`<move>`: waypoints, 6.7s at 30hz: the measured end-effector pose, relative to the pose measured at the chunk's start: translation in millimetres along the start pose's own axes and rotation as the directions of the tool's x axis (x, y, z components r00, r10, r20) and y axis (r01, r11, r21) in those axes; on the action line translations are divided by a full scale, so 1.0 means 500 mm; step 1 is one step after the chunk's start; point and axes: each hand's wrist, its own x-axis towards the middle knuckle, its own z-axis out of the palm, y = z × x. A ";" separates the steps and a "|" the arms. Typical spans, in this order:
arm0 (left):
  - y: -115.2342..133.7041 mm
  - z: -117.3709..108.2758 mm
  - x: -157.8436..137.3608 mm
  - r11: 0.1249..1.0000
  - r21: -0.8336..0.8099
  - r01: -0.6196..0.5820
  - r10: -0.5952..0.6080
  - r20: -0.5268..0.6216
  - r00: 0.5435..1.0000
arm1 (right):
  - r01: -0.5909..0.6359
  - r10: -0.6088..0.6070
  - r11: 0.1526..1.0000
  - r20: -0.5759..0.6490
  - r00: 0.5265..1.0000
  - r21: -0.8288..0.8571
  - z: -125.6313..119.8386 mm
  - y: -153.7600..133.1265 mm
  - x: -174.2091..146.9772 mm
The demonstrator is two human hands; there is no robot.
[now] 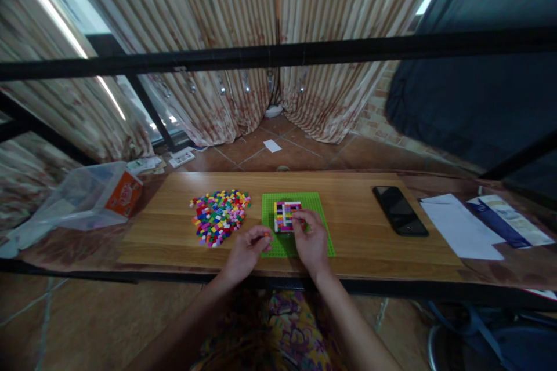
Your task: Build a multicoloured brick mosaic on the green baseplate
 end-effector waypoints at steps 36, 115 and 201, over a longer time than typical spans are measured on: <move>-0.024 0.029 0.068 0.861 0.384 -0.333 0.383 -0.059 0.922 | -0.098 0.098 0.993 -0.010 0.995 0.066 -0.022 0.003 -0.026; -0.037 -0.244 -0.050 0.366 0.918 -0.155 0.520 -0.064 0.852 | -0.117 0.104 0.982 -0.091 0.990 -0.148 -0.009 0.065 -0.051; -0.006 -0.005 0.050 0.625 0.654 -0.426 0.435 0.161 0.886 | -0.344 0.352 0.909 0.009 0.936 0.236 -0.017 -0.029 -0.082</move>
